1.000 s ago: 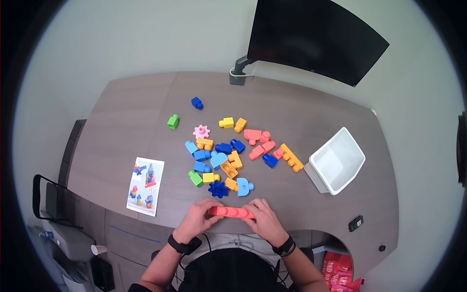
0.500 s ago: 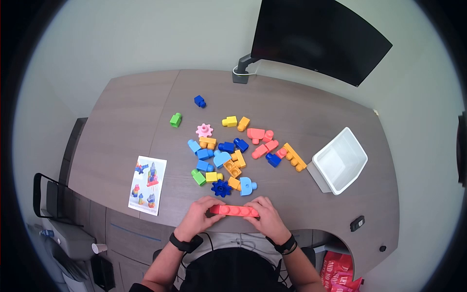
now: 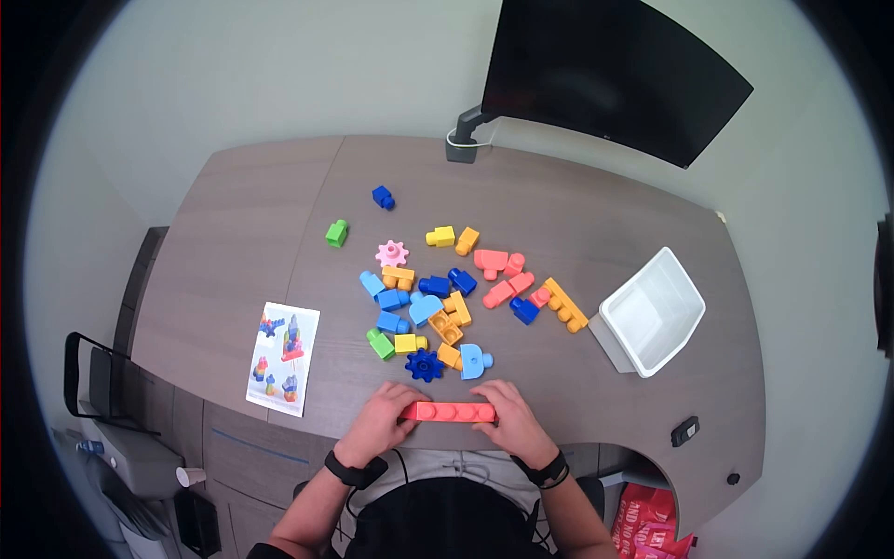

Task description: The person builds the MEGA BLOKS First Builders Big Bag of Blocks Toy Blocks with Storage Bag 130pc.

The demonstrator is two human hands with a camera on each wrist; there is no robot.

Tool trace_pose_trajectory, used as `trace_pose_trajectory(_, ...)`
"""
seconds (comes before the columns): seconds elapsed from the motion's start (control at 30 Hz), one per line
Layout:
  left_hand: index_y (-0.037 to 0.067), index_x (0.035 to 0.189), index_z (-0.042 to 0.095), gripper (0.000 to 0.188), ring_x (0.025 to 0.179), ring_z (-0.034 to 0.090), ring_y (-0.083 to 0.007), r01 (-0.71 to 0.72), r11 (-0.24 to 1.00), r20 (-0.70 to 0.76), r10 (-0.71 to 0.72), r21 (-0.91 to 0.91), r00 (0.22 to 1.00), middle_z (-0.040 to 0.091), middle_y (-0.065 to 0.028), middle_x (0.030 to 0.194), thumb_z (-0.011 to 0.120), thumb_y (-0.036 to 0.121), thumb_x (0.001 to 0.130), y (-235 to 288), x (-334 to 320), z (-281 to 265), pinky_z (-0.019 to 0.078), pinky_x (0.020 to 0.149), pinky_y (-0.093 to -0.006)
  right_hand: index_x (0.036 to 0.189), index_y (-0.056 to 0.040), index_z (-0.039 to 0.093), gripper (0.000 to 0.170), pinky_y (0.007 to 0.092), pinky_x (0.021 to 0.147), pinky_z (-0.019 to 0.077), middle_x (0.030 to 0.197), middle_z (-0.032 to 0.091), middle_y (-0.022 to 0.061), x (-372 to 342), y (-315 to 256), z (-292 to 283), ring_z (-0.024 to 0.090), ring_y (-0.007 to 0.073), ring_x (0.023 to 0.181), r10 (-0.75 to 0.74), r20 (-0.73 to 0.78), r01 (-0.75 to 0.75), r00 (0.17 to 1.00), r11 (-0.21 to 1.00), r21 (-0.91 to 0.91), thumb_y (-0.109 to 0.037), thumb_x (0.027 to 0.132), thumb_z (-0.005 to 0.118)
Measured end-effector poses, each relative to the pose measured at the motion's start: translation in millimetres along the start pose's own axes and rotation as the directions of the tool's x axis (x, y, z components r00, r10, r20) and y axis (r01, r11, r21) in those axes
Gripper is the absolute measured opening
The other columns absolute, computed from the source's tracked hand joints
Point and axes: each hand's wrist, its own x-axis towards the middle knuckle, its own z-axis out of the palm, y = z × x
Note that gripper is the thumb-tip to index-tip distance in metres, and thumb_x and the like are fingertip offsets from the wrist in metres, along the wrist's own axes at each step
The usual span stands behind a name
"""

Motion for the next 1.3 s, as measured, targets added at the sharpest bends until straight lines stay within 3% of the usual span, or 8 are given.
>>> trace_pose_trajectory(0.07,0.006,0.123,0.079,0.045,0.115,0.070,-0.0386,0.021,0.998,-0.036,-0.023,-0.063,0.999,0.078,-0.0148,0.117,0.087,0.000,0.080,-12.2,-2.5,2.9,0.0562,0.107,-0.0478,0.124,-0.0037,0.079,0.045,0.0454,0.103,0.0574,0.121,0.073,0.0133,-5.3,10.7,3.6,0.067,0.0372,0.120,0.006,-0.021,-0.005,1.000,1.000,0.016,-0.003,0.082,0.094)
trace_pose_trajectory(0.23,0.006,0.120,0.082,0.041,0.113,0.070,-0.0363,-0.009,1.000,0.001,0.009,0.004,1.000,0.078,-0.0116,0.112,0.088,0.002,0.080,-9.8,0.9,-7.5,0.0563,0.104,-0.0463,0.121,-0.0016,0.080,0.044,0.0453,0.097,0.0597,0.116,0.077,0.0135,-10.9,19.2,1.2,0.071,0.0375,0.111,0.005,0.023,-0.006,1.000,0.999,0.049,0.002,0.079,0.092)
trace_pose_trajectory(0.53,0.008,0.117,0.084,0.039,0.113,0.070,-0.0348,0.006,1.000,0.024,-0.006,0.016,1.000,0.079,-0.0091,0.112,0.092,0.008,0.079,-16.3,3.2,0.0,0.0549,0.105,-0.0471,0.118,0.0005,0.079,0.041,0.0485,0.098,0.0574,0.113,0.072,0.0153,-0.9,21.0,-5.2,0.066,0.0405,0.109,-0.025,0.085,0.022,0.996,0.999,0.042,0.002,0.079,0.090)
trace_pose_trajectory(0.77,0.011,0.117,0.086,0.040,0.114,0.071,-0.0346,-0.006,0.998,0.031,0.004,0.069,1.000,0.080,-0.0075,0.117,0.093,0.010,0.077,-12.9,5.0,-1.8,0.0550,0.105,-0.0468,0.118,-0.0011,0.079,0.042,0.0484,0.101,0.0577,0.115,0.073,0.0145,1.8,23.4,-2.4,0.067,0.0401,0.113,0.016,0.076,-0.020,0.997,0.999,0.044,0.002,0.078,0.091)
trace_pose_trajectory(1.03,0.013,0.119,0.086,0.041,0.118,0.069,-0.0345,0.054,0.999,0.040,-0.053,-0.005,0.998,0.079,-0.0079,0.121,0.093,0.010,0.078,-23.6,3.8,4.8,0.0533,0.109,-0.0478,0.120,-0.0038,0.078,0.042,0.0470,0.105,0.0574,0.121,0.073,0.0136,-8.5,29.9,8.8,0.067,0.0394,0.118,0.063,0.015,-0.064,0.998,0.994,0.093,0.001,0.081,0.090)
trace_pose_trajectory(1.3,0.014,0.120,0.086,0.041,0.120,0.069,-0.0344,0.040,0.999,0.049,-0.040,0.003,0.998,0.079,-0.0074,0.122,0.092,0.010,0.080,-18.9,6.5,0.5,0.0530,0.109,-0.0474,0.120,-0.0047,0.078,0.041,0.0477,0.106,0.0560,0.120,0.072,0.0133,-4.7,29.0,4.2,0.065,0.0389,0.118,0.098,0.058,-0.104,0.993,0.990,0.099,0.000,0.081,0.090)
